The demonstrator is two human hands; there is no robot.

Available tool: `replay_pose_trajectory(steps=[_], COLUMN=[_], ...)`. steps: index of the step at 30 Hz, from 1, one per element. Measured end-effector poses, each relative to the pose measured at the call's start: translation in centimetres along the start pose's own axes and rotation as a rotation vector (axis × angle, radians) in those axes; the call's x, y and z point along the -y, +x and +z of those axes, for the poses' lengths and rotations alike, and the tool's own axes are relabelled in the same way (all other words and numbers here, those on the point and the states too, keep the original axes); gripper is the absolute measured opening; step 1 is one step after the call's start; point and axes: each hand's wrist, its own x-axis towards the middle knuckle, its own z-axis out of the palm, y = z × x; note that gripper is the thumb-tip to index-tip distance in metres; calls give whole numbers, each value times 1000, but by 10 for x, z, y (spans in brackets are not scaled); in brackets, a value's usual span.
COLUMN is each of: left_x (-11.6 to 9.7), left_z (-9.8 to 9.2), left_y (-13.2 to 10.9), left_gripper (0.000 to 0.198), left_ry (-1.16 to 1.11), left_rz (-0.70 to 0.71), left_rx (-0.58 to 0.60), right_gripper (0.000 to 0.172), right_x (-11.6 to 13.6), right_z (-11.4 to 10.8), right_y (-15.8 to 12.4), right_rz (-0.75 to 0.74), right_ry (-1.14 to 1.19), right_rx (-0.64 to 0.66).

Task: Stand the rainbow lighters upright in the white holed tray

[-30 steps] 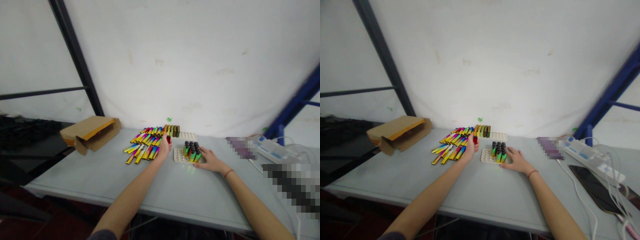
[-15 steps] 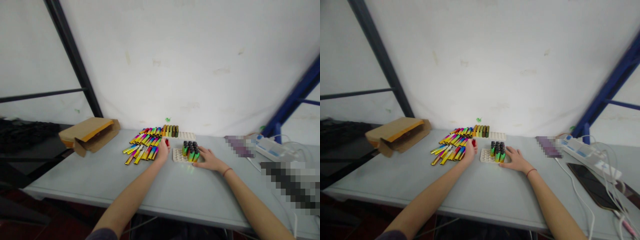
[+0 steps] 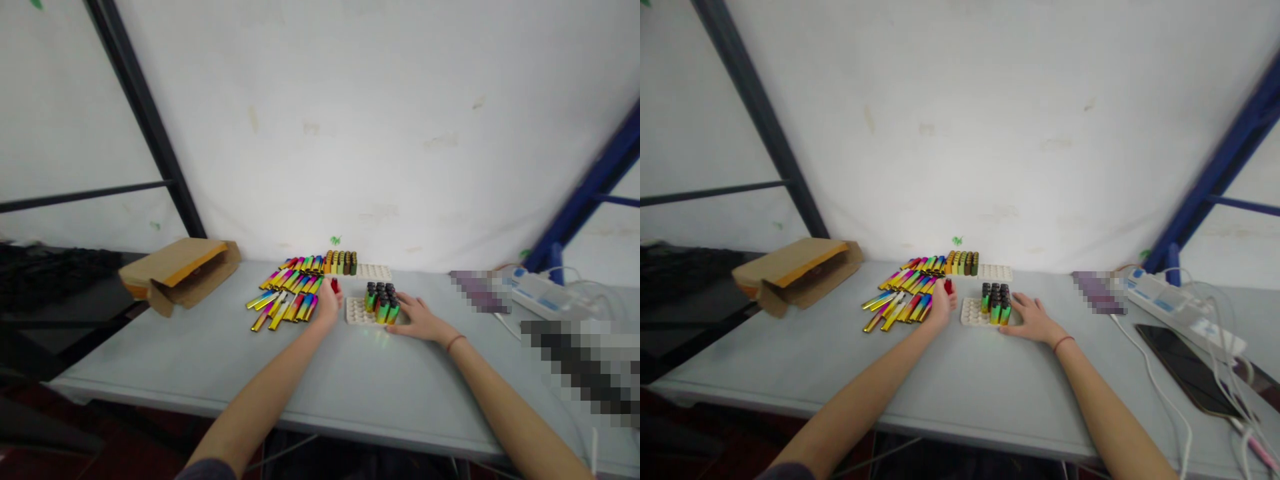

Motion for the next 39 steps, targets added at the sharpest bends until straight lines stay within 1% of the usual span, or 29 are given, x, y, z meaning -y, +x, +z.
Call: replay_pose_trajectory(steps=[3,4,5,7,9,12,13,14,15,16,19,22,25,31,36,39], left_x=[0,1,2,3,2,-5,-8,-10,-11,-12,-8,-2,1,-2,-1,0], left_z=[1,0,-1,-4,-7,-10,-10,-10,-9,-9,-7,-7,-7,-8,-8,-8], left_y=[0,1,1,2,2,0,0,-1,-2,-2,-5,-6,-7,-6,-7,-9], left_gripper=[47,46,44,36,30,30,30,31,31,31,30,27,24,23,28,23], left_ry=[52,90,143,291,464,681,729,765,793,811,847,892,947,1005,1044,1065], left_rz=[6,27,77,260,504,850,935,990,1011,1005,920,857,841,871,777,779], left_rx=[51,76,101,162,244,365,392,419,453,489,607,680,692,692,670,684], right_gripper=[100,100,99,99,99,97,96,96,95,95,95,98,99,96,95,96], right_x=[0,0,0,1,2,3,3,3,3,3,3,4,5,7,7,7], right_z=[0,0,0,-1,-1,-1,-1,-1,-1,-1,-2,-2,-4,-7,-7,-6], right_y=[0,0,0,0,0,-1,-1,-1,-1,-1,-1,-1,-2,-2,-2,-2], right_rz=[0,-2,-4,-1,3,-4,-4,-1,2,3,2,12,16,29,30,28], right_ry=[-4,-4,-4,-2,3,9,10,11,12,12,11,5,6,19,10,-4], right_rx=[-3,-2,-1,1,-1,-9,-8,-5,-1,3,2,0,7,31,32,31])
